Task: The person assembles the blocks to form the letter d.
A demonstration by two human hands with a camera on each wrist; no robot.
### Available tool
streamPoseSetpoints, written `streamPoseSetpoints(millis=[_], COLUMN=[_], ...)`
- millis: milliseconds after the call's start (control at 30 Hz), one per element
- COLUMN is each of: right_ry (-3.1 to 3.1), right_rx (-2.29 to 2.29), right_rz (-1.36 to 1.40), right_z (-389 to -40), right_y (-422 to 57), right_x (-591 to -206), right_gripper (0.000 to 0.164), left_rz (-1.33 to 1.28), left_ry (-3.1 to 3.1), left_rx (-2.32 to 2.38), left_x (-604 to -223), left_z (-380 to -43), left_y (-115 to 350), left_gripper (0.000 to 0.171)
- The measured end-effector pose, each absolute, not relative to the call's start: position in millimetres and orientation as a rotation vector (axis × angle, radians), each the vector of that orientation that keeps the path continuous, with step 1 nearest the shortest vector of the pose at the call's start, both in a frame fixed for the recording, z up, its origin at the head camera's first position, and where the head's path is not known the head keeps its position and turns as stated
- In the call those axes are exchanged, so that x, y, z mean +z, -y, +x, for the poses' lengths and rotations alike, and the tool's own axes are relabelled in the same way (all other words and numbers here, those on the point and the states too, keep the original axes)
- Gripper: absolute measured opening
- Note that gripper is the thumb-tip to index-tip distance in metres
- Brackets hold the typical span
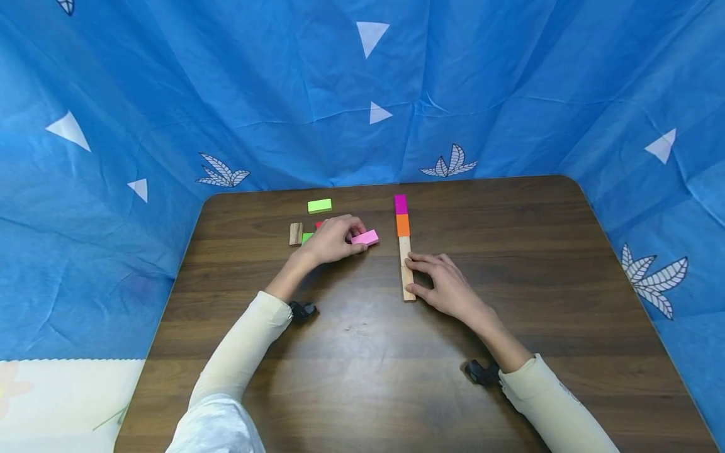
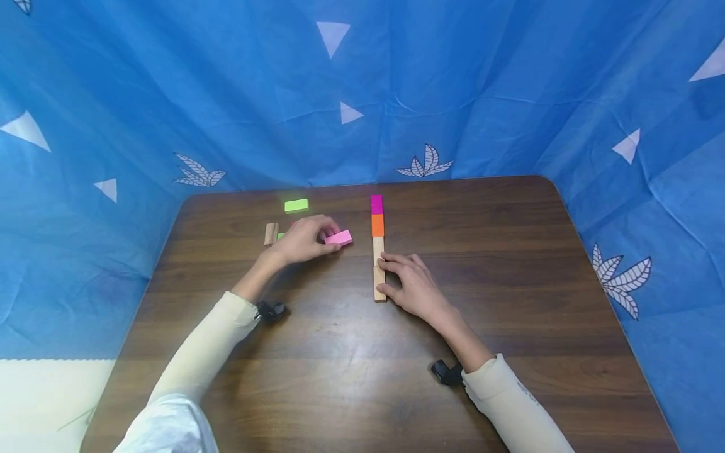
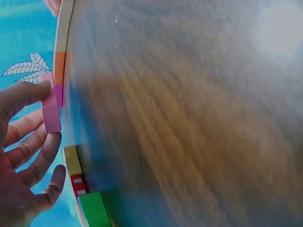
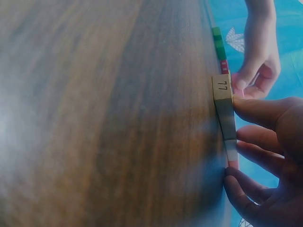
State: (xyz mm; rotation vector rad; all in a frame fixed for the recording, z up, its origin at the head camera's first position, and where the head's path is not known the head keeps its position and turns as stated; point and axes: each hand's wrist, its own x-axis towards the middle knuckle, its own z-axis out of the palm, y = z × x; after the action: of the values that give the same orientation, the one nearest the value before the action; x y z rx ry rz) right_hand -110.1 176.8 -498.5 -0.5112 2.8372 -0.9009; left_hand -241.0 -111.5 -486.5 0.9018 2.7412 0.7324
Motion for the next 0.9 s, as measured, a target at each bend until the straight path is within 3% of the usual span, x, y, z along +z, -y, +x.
streamPoseSetpoints(millis=[900], right_ry=[-2.821], right_rx=[-0.911], right_rz=[-0.495], right_z=[-112], right_y=[-177], right_x=[-500], right_gripper=[0.059], left_rz=[0.88], left_ry=[-2.741], left_rx=[0.648], left_x=[-496], left_z=[-242], left_y=[80], left_gripper=[0.03])
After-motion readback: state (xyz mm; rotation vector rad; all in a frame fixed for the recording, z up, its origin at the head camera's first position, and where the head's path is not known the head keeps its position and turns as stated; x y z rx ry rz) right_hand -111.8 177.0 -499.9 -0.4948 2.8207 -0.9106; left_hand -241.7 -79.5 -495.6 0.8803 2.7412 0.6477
